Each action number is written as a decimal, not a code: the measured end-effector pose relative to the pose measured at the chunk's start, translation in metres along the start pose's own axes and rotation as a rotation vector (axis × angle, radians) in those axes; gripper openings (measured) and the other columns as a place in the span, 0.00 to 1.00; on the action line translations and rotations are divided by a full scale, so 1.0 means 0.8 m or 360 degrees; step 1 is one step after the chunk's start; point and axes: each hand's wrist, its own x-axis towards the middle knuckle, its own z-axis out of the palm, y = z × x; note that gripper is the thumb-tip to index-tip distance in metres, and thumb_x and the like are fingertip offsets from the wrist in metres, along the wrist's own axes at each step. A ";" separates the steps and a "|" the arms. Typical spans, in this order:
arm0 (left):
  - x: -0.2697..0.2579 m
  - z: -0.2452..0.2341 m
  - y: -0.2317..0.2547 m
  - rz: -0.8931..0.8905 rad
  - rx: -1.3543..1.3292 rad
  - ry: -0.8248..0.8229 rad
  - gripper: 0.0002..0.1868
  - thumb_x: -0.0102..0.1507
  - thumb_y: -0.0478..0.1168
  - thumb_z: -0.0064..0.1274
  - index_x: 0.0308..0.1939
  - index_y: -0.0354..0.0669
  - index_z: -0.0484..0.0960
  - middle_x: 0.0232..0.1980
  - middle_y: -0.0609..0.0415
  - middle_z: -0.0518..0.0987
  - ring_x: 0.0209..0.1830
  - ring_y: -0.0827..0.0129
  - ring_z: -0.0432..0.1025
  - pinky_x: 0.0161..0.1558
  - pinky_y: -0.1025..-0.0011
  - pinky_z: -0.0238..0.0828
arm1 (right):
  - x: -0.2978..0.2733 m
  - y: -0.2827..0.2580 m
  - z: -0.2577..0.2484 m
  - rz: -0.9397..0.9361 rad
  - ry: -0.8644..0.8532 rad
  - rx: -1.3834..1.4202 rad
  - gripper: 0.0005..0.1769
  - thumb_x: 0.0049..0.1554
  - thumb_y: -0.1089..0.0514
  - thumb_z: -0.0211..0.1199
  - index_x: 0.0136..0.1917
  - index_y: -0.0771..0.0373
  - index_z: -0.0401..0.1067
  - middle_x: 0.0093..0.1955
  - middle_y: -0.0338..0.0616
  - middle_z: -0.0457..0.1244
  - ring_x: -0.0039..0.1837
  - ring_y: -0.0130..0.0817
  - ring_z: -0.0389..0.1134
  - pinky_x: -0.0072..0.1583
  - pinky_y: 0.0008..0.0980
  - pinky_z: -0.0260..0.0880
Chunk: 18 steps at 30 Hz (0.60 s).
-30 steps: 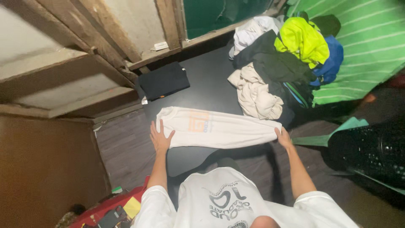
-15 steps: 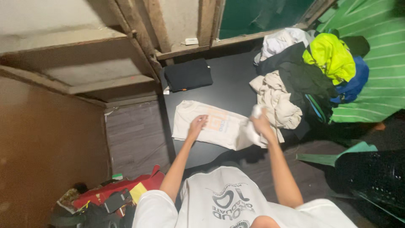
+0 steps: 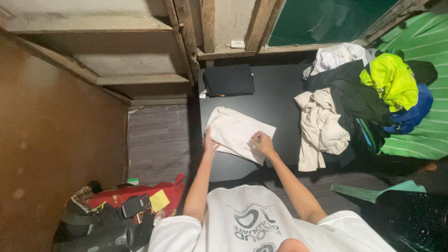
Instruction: The person empties a laundry basket onto a table and folds several items of clothing one by one, including a two-toned t-shirt, a black t-shirt, a white t-shirt, neon shorts, and black pants. The folded items are stacked on the table.
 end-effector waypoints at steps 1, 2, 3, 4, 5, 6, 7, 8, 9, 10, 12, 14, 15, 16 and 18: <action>-0.008 0.007 -0.005 0.0245 0.0325 0.0296 0.58 0.48 0.71 0.64 0.74 0.44 0.63 0.70 0.38 0.67 0.68 0.42 0.68 0.60 0.46 0.72 | -0.018 0.006 0.004 -0.0044 -0.0026 -0.0120 0.25 0.45 0.43 0.77 0.49 0.60 0.77 0.47 0.47 0.70 0.51 0.44 0.72 0.55 0.41 0.72; -0.016 0.017 -0.012 0.0489 0.0647 0.0588 0.57 0.47 0.68 0.67 0.73 0.46 0.63 0.68 0.40 0.66 0.66 0.44 0.69 0.59 0.46 0.71 | -0.034 0.009 0.010 -0.0091 -0.0050 -0.0245 0.30 0.42 0.41 0.80 0.51 0.59 0.77 0.49 0.48 0.69 0.53 0.45 0.70 0.56 0.42 0.70; -0.024 0.026 -0.018 0.0733 0.0969 0.0879 0.56 0.46 0.65 0.70 0.71 0.49 0.62 0.65 0.42 0.65 0.63 0.46 0.69 0.58 0.45 0.69 | -0.045 0.010 0.016 -0.0113 -0.0062 -0.0285 0.30 0.42 0.43 0.80 0.52 0.59 0.75 0.49 0.48 0.68 0.54 0.47 0.68 0.56 0.44 0.69; -0.029 0.033 -0.020 0.0879 0.1152 0.0869 0.54 0.45 0.62 0.72 0.70 0.48 0.65 0.63 0.42 0.64 0.62 0.45 0.67 0.55 0.45 0.69 | -0.056 0.011 0.020 -0.0137 -0.0073 -0.0328 0.31 0.42 0.45 0.80 0.54 0.59 0.74 0.49 0.49 0.67 0.55 0.48 0.66 0.57 0.45 0.68; -0.033 0.039 -0.022 0.1025 0.1335 0.0853 0.53 0.45 0.60 0.73 0.68 0.48 0.67 0.61 0.41 0.63 0.60 0.44 0.65 0.52 0.44 0.68 | -0.065 0.013 0.021 -0.0161 -0.0083 -0.0370 0.32 0.42 0.47 0.80 0.56 0.60 0.73 0.49 0.49 0.66 0.56 0.50 0.65 0.57 0.47 0.67; -0.035 0.043 -0.022 0.1171 0.1525 0.0833 0.51 0.44 0.58 0.75 0.67 0.48 0.69 0.59 0.41 0.62 0.59 0.43 0.64 0.49 0.44 0.68 | -0.071 0.012 0.025 -0.0247 -0.0080 -0.0399 0.27 0.44 0.52 0.77 0.56 0.59 0.74 0.50 0.49 0.66 0.56 0.50 0.64 0.58 0.47 0.67; -0.034 0.043 -0.021 0.1180 0.1669 0.0786 0.48 0.45 0.57 0.74 0.64 0.48 0.71 0.60 0.41 0.61 0.58 0.43 0.63 0.48 0.45 0.69 | -0.075 0.012 0.029 -0.0334 -0.0077 -0.0428 0.23 0.46 0.57 0.74 0.56 0.57 0.75 0.50 0.48 0.66 0.57 0.51 0.64 0.58 0.47 0.67; -0.032 0.041 -0.022 0.1183 0.1813 0.0738 0.44 0.45 0.55 0.74 0.62 0.48 0.73 0.61 0.41 0.61 0.58 0.44 0.62 0.48 0.47 0.70 | -0.080 0.013 0.031 -0.0419 -0.0077 -0.0457 0.20 0.48 0.62 0.72 0.55 0.56 0.76 0.51 0.48 0.65 0.57 0.51 0.64 0.58 0.47 0.67; -0.029 0.038 -0.022 0.1184 0.1957 0.0687 0.41 0.45 0.54 0.73 0.59 0.48 0.75 0.61 0.41 0.60 0.58 0.44 0.62 0.47 0.49 0.71 | -0.084 0.015 0.031 -0.0499 -0.0095 -0.0453 0.20 0.47 0.66 0.69 0.55 0.56 0.76 0.52 0.47 0.65 0.57 0.51 0.64 0.57 0.46 0.67; -0.024 0.033 -0.022 0.1166 0.1942 0.0675 0.36 0.46 0.50 0.72 0.56 0.48 0.76 0.60 0.43 0.62 0.58 0.46 0.63 0.48 0.49 0.70 | -0.086 0.016 0.030 -0.0581 -0.0109 -0.0450 0.21 0.46 0.69 0.66 0.54 0.56 0.76 0.53 0.47 0.65 0.57 0.51 0.64 0.57 0.45 0.67; -0.012 0.021 -0.021 0.1129 0.1884 0.0682 0.28 0.48 0.44 0.67 0.51 0.47 0.76 0.56 0.45 0.65 0.55 0.47 0.66 0.49 0.51 0.70 | -0.087 0.020 0.026 -0.0735 -0.0150 -0.0449 0.23 0.45 0.73 0.64 0.53 0.57 0.76 0.54 0.46 0.64 0.58 0.51 0.63 0.57 0.45 0.66; -0.003 0.004 -0.019 0.1247 0.1576 0.0710 0.21 0.50 0.38 0.63 0.47 0.46 0.77 0.52 0.47 0.68 0.52 0.49 0.69 0.51 0.54 0.71 | -0.087 0.024 0.020 -0.0878 -0.0205 -0.0453 0.23 0.45 0.73 0.63 0.54 0.58 0.75 0.54 0.46 0.64 0.58 0.50 0.63 0.58 0.46 0.65; 0.002 -0.004 -0.016 0.1333 0.1385 0.0694 0.18 0.51 0.35 0.60 0.45 0.46 0.77 0.50 0.48 0.69 0.51 0.49 0.70 0.51 0.55 0.71 | -0.088 0.026 0.017 -0.0909 -0.0236 -0.0467 0.23 0.46 0.72 0.63 0.55 0.57 0.75 0.54 0.46 0.64 0.58 0.49 0.63 0.58 0.45 0.65; 0.003 -0.011 -0.016 0.1388 0.1244 0.0714 0.15 0.52 0.32 0.58 0.43 0.45 0.77 0.48 0.49 0.70 0.49 0.50 0.72 0.52 0.56 0.71 | -0.091 0.029 0.014 -0.0937 -0.0272 -0.0481 0.23 0.48 0.72 0.62 0.55 0.57 0.76 0.53 0.45 0.64 0.57 0.48 0.63 0.58 0.45 0.65; 0.001 -0.022 -0.016 0.1471 0.0978 0.0760 0.14 0.51 0.28 0.55 0.40 0.45 0.78 0.44 0.49 0.72 0.46 0.50 0.73 0.52 0.57 0.70 | -0.096 0.034 0.011 -0.0951 -0.0372 -0.0482 0.18 0.51 0.67 0.63 0.56 0.57 0.76 0.52 0.46 0.64 0.57 0.48 0.63 0.59 0.45 0.65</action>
